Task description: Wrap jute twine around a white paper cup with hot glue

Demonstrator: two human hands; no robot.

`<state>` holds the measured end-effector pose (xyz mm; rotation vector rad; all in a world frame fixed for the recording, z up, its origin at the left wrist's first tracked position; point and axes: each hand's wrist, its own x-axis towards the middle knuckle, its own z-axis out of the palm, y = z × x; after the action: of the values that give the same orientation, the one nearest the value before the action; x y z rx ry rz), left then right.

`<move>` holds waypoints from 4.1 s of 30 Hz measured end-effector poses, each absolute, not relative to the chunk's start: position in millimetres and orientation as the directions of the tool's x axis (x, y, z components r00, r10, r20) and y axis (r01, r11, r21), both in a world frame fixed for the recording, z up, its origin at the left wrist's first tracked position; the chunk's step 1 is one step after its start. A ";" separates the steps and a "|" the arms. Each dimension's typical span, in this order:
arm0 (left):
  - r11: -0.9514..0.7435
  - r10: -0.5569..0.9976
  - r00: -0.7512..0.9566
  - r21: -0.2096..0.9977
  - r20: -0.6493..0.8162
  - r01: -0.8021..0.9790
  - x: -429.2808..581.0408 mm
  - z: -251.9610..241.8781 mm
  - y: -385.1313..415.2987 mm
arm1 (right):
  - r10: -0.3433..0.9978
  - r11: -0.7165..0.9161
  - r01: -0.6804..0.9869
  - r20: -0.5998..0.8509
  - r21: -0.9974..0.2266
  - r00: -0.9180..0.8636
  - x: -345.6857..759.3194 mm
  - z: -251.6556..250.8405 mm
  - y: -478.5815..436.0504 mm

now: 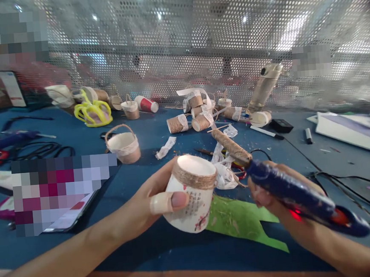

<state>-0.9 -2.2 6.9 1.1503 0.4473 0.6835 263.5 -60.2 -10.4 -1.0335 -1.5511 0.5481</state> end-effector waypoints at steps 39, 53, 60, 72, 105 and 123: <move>-0.041 0.771 0.614 0.976 0.167 -0.214 0.6 -4.5 -3.4 | 0.744 0.656 0.508 0.592 -0.558 -0.309 270.1 -7.1 -67.7; -0.035 0.757 0.630 0.973 0.175 -0.228 -4.7 -4.8 -4.8 | 0.759 0.637 0.519 0.582 -0.570 -0.292 268.6 -7.9 -67.6; -0.041 0.731 0.660 0.977 0.173 -0.212 -4.5 -2.2 -3.2 | 0.753 0.642 0.526 0.585 -0.558 -0.300 269.4 -6.2 -69.0; -0.032 0.743 0.651 0.980 0.156 -0.198 -7.4 -2.9 -2.5 | 0.764 0.628 0.523 0.582 -0.575 -0.277 268.7 -6.4 -68.9; 0.101 0.714 0.693 0.965 0.099 -0.241 -4.9 -1.8 -0.2 | 0.760 0.642 0.498 0.571 -0.583 -0.310 267.1 -3.2 -71.0; 0.109 0.697 0.699 0.938 0.163 -0.329 -3.8 -4.2 -1.3 | 0.785 0.607 0.549 0.542 -0.574 -0.301 270.5 0.2 -72.2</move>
<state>-3.8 -1.3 -4.2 1.2489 0.3579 0.7773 270.5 -72.2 0.2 -1.0543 -1.9932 0.3551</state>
